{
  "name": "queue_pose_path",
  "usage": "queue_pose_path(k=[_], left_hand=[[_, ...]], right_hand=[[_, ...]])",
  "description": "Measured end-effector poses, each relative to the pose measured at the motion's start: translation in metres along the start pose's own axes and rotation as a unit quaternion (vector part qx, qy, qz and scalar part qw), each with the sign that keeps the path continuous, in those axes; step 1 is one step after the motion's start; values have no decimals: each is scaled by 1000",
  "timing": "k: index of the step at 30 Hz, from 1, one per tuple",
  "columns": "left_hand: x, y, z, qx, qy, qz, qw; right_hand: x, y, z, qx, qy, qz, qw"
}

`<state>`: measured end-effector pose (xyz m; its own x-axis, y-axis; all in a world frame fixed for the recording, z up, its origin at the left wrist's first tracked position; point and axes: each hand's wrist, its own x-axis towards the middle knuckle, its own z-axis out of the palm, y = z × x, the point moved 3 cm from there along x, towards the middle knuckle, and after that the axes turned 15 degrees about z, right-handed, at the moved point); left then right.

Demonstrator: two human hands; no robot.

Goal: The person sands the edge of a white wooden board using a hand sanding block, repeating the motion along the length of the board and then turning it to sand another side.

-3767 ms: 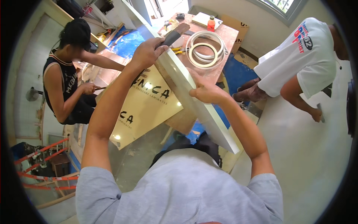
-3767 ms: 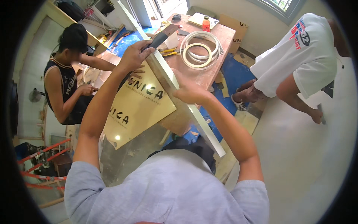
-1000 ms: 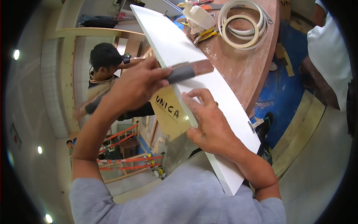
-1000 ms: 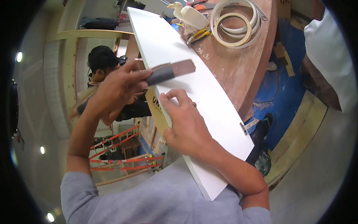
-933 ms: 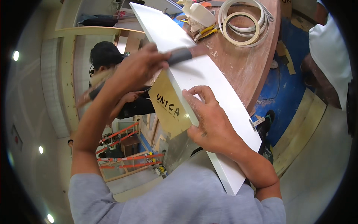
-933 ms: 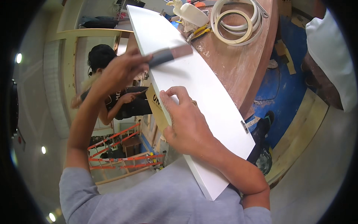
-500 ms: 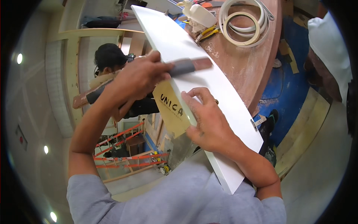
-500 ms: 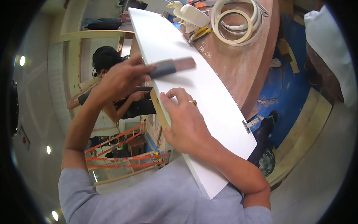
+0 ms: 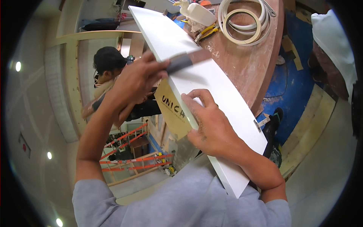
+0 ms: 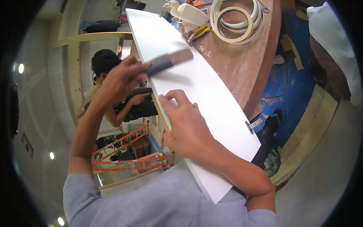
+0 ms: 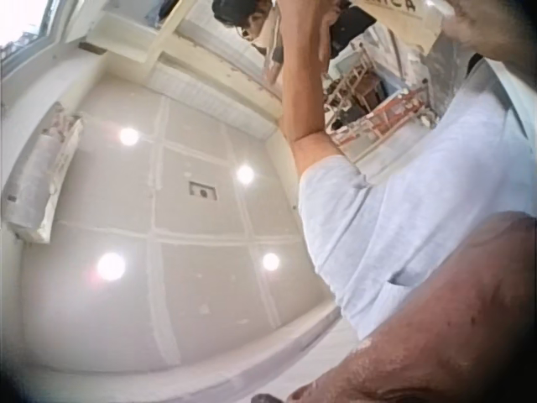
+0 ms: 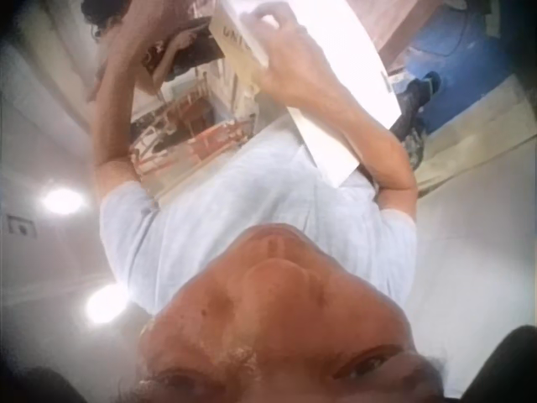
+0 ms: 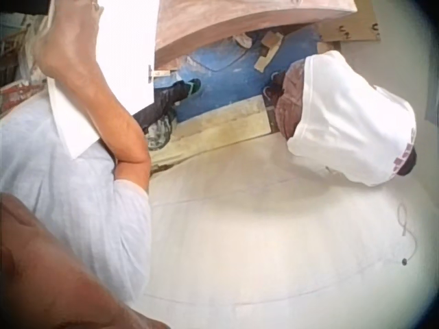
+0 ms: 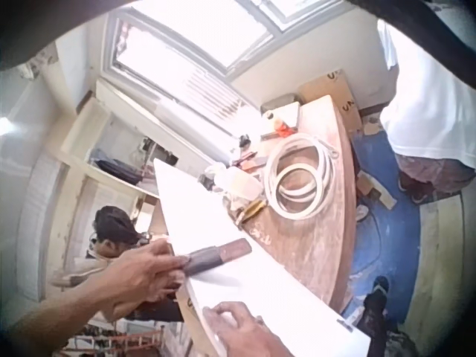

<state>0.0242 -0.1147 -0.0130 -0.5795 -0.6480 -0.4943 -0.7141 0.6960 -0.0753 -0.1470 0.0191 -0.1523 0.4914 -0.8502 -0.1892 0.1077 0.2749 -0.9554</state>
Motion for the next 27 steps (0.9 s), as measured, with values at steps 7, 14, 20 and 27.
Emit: queue_pose_path(k=[7, 14, 20, 27], left_hand=[[31, -124, 9, 86, -56, -51, 993], [-8, 35, -19, 3, -70, 41, 997], [11, -98, 21, 60, 6, -38, 997], [1, -9, 2, 17, -79, 0, 997]], right_hand=[[-3, -2, 26, -40, -10, -28, 999], [4, -2, 10, -27, -5, 10, 1000], [-4, -3, 29, -41, -22, -9, 999], [1, 1, 29, -49, 15, -13, 999]])
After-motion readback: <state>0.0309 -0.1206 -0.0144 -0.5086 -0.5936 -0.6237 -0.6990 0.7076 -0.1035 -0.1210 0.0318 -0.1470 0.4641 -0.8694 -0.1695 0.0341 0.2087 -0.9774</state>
